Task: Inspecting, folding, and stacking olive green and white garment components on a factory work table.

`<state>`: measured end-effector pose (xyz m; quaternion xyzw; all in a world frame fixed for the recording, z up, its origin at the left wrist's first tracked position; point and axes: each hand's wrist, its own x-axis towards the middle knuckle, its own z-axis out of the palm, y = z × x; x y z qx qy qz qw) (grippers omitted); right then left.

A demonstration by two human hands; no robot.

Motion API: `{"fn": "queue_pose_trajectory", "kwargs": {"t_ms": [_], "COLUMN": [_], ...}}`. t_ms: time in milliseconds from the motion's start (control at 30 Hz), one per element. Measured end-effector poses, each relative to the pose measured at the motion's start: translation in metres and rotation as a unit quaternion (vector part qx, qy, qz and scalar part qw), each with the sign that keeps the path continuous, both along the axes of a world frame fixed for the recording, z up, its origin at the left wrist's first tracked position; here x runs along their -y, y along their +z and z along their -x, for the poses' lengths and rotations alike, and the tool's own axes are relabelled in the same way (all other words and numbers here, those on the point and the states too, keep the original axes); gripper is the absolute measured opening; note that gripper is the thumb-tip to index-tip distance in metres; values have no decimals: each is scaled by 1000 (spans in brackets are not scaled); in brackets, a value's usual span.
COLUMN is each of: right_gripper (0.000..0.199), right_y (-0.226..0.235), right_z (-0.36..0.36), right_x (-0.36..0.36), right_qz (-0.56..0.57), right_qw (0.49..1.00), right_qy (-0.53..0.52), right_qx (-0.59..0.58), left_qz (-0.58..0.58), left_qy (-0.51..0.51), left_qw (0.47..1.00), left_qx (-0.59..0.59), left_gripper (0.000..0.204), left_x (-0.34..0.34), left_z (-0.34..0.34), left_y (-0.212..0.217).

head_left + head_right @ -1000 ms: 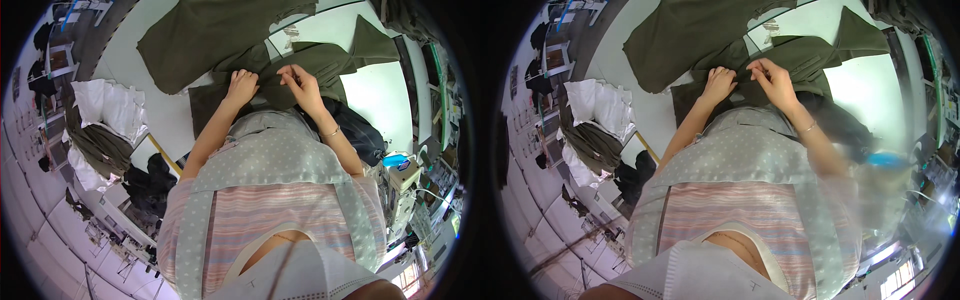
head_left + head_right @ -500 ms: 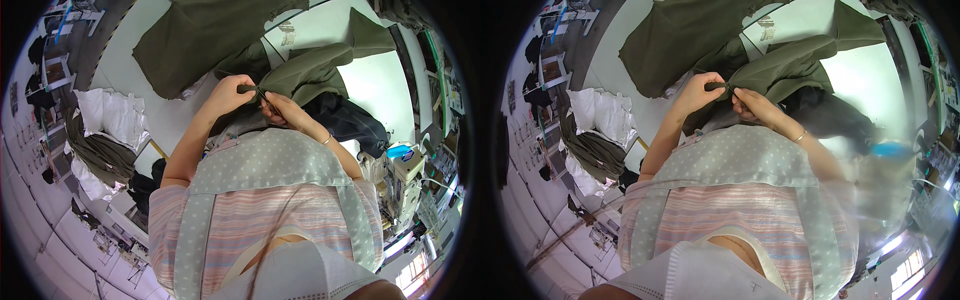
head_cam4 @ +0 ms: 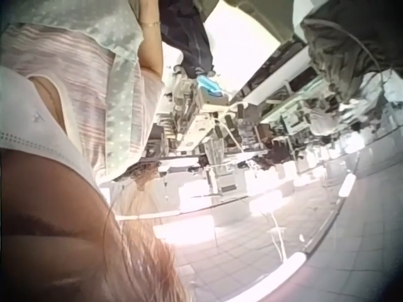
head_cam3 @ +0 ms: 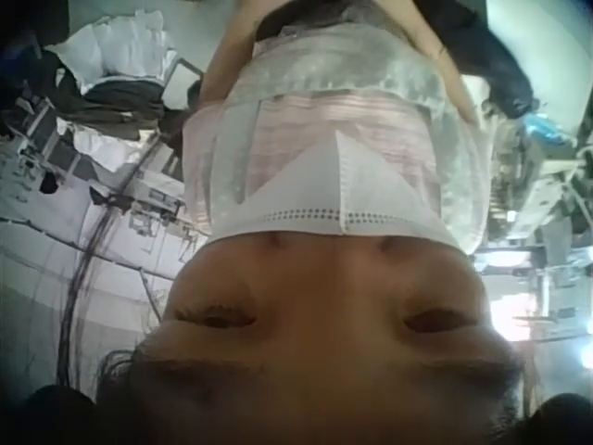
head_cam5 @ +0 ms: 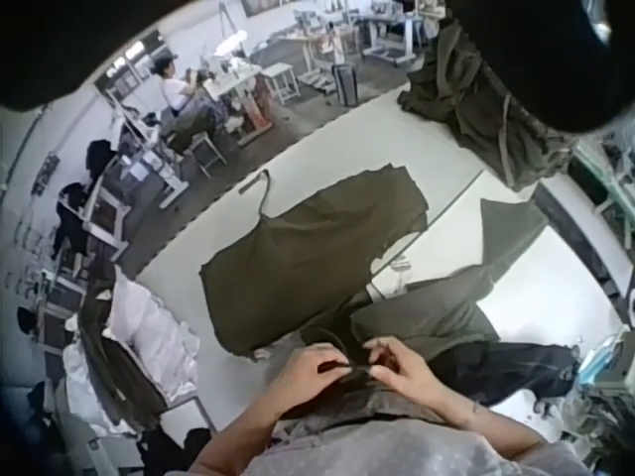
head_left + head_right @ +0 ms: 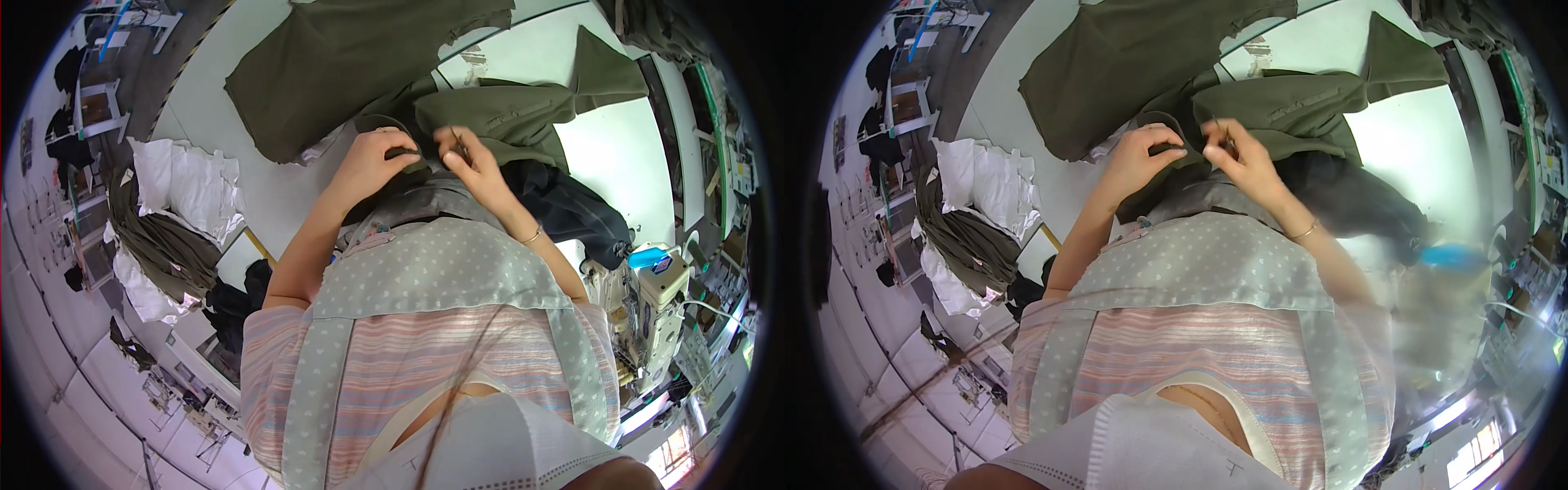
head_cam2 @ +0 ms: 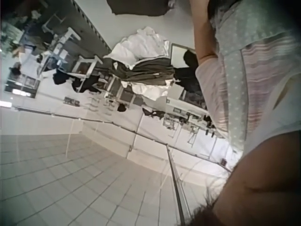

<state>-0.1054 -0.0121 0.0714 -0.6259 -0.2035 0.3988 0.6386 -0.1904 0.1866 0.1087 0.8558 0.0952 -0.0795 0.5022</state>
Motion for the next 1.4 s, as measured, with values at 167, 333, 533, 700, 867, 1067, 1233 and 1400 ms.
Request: {"fn": "queue_pose_trajectory", "kwargs": {"t_ms": [167, 333, 533, 700, 867, 1067, 1233, 1400], "right_gripper": [31, 22, 28, 33, 29, 18, 24, 17], "right_y": [32, 75, 138, 156, 161, 147, 126, 91], "right_z": [-41, -61, -126, -193, -274, -334, -355, -332], "right_x": [-36, -63, -58, -58, -82, -145, -145, -110], "right_qz": [-100, -200, -116, 65, 215, 166, 67, -30], "right_qw": [973, 976, 916, 806, 625, 631, 792, 849], "right_qy": [156, 77, 210, 274, 109, -145, -303, -309], "right_qx": [139, -50, 322, 520, 742, 744, 526, 428], "left_qz": [15, -4, -205, -480, -644, -676, -590, -363], "left_qy": [29, 26, 168, 178, 94, 118, 287, 323], "left_qw": [993, 993, 955, 818, 744, 718, 743, 798], "left_qx": [112, 113, 135, 262, 149, 118, 133, 357], "left_gripper": [18, 31, 33, 26, 35, 27, 19, 21], "left_x": [-5, -27, -90, -158, -234, -305, -291, -244], "left_z": [6, 15, 18, 20, -16, -55, -43, 3], "left_y": [59, 87, 144, 214, 209, 172, 173, 165]}}
